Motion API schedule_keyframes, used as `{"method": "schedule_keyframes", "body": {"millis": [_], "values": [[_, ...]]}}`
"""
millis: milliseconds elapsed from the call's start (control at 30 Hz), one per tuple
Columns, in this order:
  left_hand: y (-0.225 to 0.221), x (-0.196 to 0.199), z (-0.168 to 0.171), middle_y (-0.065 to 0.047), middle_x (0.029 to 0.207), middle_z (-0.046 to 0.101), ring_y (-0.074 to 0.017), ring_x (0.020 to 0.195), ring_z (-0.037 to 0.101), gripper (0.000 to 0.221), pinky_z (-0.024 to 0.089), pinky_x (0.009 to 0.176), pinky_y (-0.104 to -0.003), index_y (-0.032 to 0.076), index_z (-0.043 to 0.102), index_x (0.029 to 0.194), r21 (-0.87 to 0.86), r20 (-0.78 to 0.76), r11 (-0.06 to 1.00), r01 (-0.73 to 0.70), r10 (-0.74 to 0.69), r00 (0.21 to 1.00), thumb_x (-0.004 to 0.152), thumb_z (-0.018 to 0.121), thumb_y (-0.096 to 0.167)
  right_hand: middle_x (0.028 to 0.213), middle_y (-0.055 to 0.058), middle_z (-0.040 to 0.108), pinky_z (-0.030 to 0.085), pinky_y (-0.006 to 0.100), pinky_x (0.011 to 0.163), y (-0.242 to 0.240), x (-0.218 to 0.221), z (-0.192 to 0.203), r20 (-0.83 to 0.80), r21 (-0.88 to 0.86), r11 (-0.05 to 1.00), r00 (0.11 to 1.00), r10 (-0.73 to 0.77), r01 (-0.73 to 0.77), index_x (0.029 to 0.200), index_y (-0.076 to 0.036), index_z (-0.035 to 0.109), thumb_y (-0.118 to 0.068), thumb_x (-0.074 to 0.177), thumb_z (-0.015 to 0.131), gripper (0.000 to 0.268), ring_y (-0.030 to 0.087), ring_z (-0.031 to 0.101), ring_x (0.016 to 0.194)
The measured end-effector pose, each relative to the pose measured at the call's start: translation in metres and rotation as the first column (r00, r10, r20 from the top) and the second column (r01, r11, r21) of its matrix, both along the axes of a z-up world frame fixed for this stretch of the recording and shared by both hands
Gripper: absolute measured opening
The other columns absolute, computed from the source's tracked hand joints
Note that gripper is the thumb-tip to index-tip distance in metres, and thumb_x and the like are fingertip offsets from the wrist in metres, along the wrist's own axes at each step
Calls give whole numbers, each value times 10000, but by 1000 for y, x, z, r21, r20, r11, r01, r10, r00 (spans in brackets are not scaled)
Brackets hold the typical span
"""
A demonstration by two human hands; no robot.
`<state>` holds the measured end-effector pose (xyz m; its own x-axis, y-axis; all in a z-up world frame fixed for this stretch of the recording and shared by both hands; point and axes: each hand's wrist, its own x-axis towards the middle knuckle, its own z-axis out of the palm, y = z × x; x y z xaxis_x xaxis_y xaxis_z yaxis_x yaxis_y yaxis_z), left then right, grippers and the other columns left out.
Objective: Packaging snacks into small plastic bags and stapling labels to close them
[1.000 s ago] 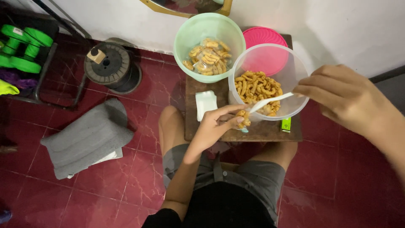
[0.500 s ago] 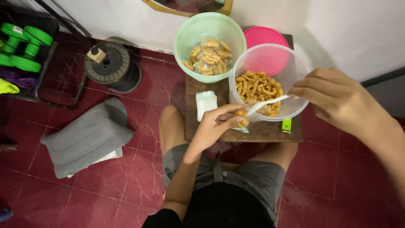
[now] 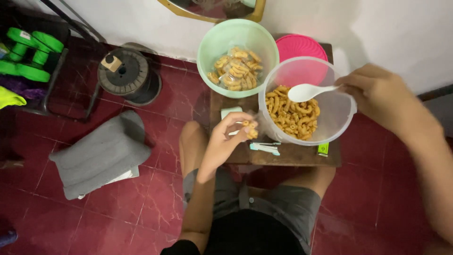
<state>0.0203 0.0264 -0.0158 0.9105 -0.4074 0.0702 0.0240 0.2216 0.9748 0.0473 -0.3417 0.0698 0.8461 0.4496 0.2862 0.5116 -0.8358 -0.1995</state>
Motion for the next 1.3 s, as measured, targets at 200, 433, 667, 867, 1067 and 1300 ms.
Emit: {"method": "schedule_keyframes", "body": {"millis": [200, 433, 667, 867, 1067, 1300], "values": [[17, 14, -2, -107, 1225, 686, -174, 1078, 679, 220, 667, 811, -323, 101, 617, 1206, -24, -184, 998, -65, 59, 981, 992, 638, 145, 1207, 55, 761, 556, 466, 825, 10, 46, -65, -285, -210, 978, 956, -68, 7, 1200, -174, 751, -199, 974, 594, 276, 329, 718, 1034], [22, 27, -19, -193, 1183, 667, -196, 1001, 665, 487, 654, 823, -384, 24, 541, 1372, -111, -206, 985, -129, 104, 973, 923, 725, 68, 891, 41, 783, 621, 409, 811, 27, 78, -126, -423, -353, 934, 879, -219, 62, 953, -187, 786, -330, 912, 668, 190, 294, 769, 908], [18, 33, -23, -204, 1195, 677, -204, 1005, 678, 491, 653, 828, -397, 6, 556, 1363, -106, -249, 984, -142, 111, 962, 914, 742, 73, 840, 126, 778, 601, 473, 796, 37, 91, -134, -450, -292, 956, 880, -154, 18, 912, -124, 784, -314, 923, 643, 237, 368, 755, 867], [13, 35, -28, -162, 1209, 668, -171, 998, 661, 476, 650, 825, -373, 25, 565, 1358, -91, -249, 988, -123, 97, 964, 920, 739, 92, 957, 152, 803, 605, 482, 866, 49, 90, -122, -567, -100, 994, 819, -88, 38, 1010, -94, 806, -200, 901, 682, 195, 387, 756, 968], [11, 38, -28, -185, 1207, 667, -193, 992, 670, 477, 654, 827, -403, 18, 564, 1361, -117, -250, 987, -112, 80, 965, 921, 739, 76, 1033, 198, 777, 587, 488, 927, 50, 81, -111, -586, 18, 998, 809, -34, 55, 1089, -32, 762, -119, 948, 664, 193, 404, 733, 1040], [10, 38, -25, -182, 1178, 668, -191, 993, 666, 463, 645, 830, -369, 24, 557, 1360, -86, -227, 991, -106, 84, 970, 934, 725, 91, 915, 95, 769, 624, 435, 784, 39, 76, -103, -449, -244, 967, 875, -181, 75, 978, -147, 794, -305, 906, 718, 190, 327, 763, 885]]}}
